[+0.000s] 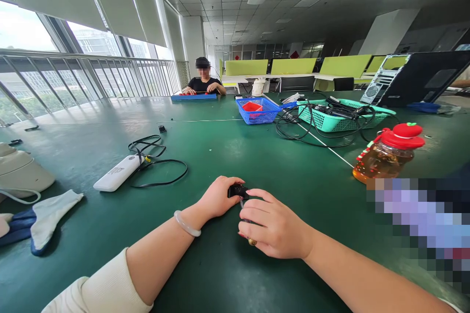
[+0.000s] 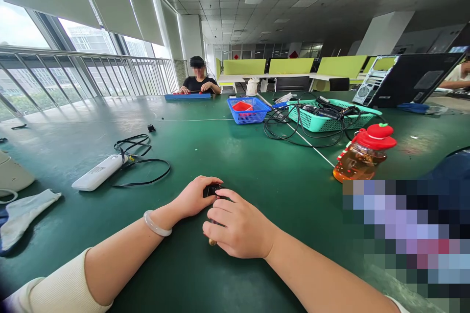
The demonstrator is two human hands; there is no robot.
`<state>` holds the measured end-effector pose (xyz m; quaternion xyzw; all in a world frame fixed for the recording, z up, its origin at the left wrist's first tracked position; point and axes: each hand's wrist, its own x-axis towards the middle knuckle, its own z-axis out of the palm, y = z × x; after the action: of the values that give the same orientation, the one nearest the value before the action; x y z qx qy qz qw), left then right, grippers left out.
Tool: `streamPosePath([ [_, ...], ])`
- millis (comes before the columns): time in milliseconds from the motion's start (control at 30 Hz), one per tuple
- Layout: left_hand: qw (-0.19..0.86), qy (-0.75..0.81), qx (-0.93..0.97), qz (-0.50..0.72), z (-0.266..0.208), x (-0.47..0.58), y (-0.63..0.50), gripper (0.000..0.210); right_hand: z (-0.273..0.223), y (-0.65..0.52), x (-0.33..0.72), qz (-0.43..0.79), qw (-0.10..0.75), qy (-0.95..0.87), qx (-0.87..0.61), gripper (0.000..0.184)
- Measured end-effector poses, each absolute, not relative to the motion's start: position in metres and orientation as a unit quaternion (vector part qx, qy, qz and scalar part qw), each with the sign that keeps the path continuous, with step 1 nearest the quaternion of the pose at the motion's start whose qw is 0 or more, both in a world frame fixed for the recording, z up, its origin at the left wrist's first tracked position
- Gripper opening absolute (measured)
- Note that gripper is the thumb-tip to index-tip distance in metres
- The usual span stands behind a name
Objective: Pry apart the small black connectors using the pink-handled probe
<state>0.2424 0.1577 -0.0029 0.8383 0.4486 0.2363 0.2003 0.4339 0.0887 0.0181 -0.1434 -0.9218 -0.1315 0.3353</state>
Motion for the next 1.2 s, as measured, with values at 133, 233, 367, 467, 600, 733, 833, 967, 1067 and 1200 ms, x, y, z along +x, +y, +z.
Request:
streamPosePath([
  [133,0.199,0.449,0.840,0.231,-0.003,0.242,0.158,0.041,0.020,0.089,0.435,-0.132,0.342,-0.919,-0.145,0.008],
  [233,0.198,0.451,0.839,0.230,-0.003,0.243,0.158,0.041,0.019,0.090,0.436,-0.138,0.345,-0.917,-0.142,0.009],
  [367,0.193,0.443,0.844,0.231,-0.002,0.244,0.158,0.041,0.019,0.091,0.437,-0.151,0.351,-0.911,-0.158,0.011],
  [467,0.188,0.442,0.847,0.229,-0.002,0.244,0.159,0.041,0.019,0.091,0.435,-0.169,0.337,-0.913,-0.155,0.013],
  [600,0.180,0.437,0.850,0.231,-0.004,0.244,0.160,0.040,0.021,0.091,0.434,-0.184,0.303,-0.926,-0.129,0.015],
  [733,0.172,0.435,0.855,0.224,-0.004,0.244,0.159,0.037,0.019,0.096,0.439,-0.125,0.382,-0.903,-0.152,0.011],
  [833,0.171,0.438,0.854,0.221,-0.005,0.244,0.159,0.035,0.015,0.104,0.446,-0.016,0.484,-0.847,-0.221,0.009],
  [967,0.178,0.444,0.851,0.215,-0.002,0.244,0.158,0.036,0.007,0.118,0.455,0.163,0.560,-0.735,-0.346,0.005],
  [1067,0.184,0.449,0.849,0.210,0.000,0.244,0.157,0.037,0.003,0.126,0.458,0.307,0.589,-0.644,-0.381,0.022],
  [1200,0.185,0.454,0.847,0.205,0.002,0.245,0.156,0.036,0.002,0.132,0.460,0.394,0.598,-0.580,-0.388,0.035],
])
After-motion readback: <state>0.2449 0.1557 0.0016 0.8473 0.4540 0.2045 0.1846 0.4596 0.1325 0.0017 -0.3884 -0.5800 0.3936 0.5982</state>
